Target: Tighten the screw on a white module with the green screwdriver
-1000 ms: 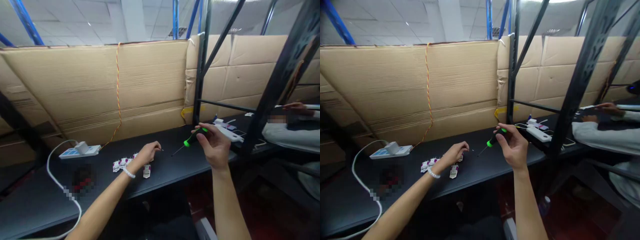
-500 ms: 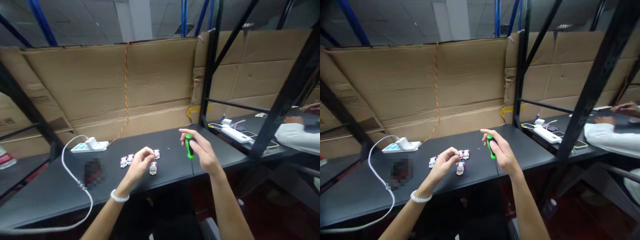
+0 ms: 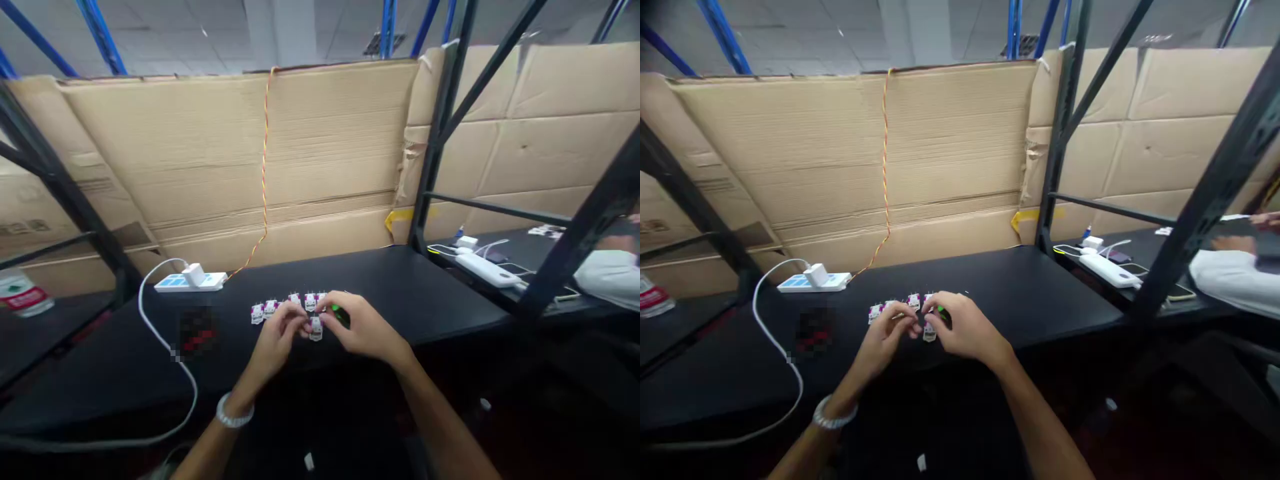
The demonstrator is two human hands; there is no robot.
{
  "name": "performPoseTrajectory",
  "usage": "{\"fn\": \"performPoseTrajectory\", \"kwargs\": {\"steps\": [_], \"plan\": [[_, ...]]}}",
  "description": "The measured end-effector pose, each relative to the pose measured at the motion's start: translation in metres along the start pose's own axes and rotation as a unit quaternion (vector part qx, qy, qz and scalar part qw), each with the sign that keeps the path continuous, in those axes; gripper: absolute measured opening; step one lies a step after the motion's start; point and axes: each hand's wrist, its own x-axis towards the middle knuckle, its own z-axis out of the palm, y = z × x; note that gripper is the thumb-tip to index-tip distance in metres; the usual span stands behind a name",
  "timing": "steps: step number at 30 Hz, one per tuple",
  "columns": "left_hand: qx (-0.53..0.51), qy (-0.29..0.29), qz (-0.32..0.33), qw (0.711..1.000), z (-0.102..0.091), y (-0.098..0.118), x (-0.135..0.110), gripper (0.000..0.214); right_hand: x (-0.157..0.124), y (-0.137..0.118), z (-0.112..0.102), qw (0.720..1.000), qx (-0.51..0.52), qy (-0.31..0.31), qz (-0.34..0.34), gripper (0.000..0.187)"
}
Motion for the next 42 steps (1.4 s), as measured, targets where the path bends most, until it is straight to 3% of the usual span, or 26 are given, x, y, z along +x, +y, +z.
{"fn": "performPoseTrajectory", "kwargs": {"steps": [6, 12, 18, 28, 34, 42], "plan": [[0.012, 0.011, 0.027, 1.0, -0.004, -0.01, -0.004, 0.014, 0.008, 0.005, 0.025, 1.0, -0.012, -0.018, 0.023, 0.008], [-0.035, 0.052, -0.03, 0.998, -0.004, -0.013, -0.003, 0.021, 0.009, 0.014, 0.029, 0.999, -0.022, -0.017, 0.034, 0.008], [-0.061, 0.056, -0.028, 0.996, -0.001, -0.01, -0.003, 0.021, 0.008, 0.013, 0.031, 0.999, -0.03, -0.039, 0.02, 0.01], [0.029, 0.016, -0.006, 0.999, -0.009, -0.011, 0.002, 0.018, 0.004, 0.015, 0.04, 0.992, -0.127, -0.002, 0.003, 0.01], [0.035, -0.036, -0.029, 0.998, -0.012, -0.012, 0.003, 0.022, 0.005, 0.017, 0.043, 0.987, -0.16, -0.004, -0.006, 0.009], [0.001, -0.059, -0.056, 0.997, -0.014, -0.013, 0.004, 0.027, 0.004, 0.014, 0.045, 0.981, -0.192, -0.008, -0.014, 0.012]]}}
